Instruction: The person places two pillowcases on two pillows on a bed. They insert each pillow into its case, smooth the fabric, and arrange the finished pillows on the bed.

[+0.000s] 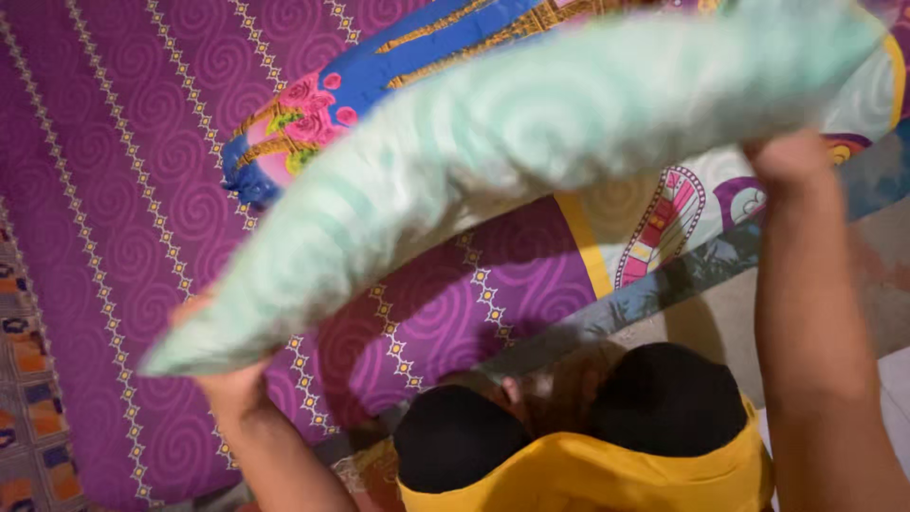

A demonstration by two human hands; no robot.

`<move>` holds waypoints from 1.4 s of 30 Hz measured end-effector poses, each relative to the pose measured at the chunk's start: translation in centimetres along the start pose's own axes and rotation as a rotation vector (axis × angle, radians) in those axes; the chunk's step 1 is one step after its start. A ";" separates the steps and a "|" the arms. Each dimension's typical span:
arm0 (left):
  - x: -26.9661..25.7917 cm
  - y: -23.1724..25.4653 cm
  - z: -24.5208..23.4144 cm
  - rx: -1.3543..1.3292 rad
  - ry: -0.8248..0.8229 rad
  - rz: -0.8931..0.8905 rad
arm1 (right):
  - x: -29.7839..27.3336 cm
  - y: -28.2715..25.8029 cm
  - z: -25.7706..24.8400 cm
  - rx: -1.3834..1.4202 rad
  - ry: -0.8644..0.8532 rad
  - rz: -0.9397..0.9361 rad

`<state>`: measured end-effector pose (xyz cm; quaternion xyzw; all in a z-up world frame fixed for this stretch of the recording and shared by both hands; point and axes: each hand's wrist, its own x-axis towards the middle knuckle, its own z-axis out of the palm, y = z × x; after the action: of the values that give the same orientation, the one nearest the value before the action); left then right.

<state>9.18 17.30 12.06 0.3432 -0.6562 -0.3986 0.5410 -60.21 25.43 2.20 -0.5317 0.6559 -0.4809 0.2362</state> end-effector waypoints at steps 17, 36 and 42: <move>1.3 -4.5 21.1 0.486 -0.724 0.437 | -14.3 -0.4 7.5 -0.617 0.151 0.016; 4.4 -4.2 41.7 0.324 -1.385 0.558 | -14.3 9.4 12.2 0.856 -0.300 0.865; 6.6 -6.7 43.9 0.464 -1.204 0.690 | -15.8 11.7 11.9 0.996 -0.204 0.977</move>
<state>-35.04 15.12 4.69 -0.0561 -0.9782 -0.1759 0.0946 -50.84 35.15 -16.35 -0.0477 0.4960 -0.5106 0.7007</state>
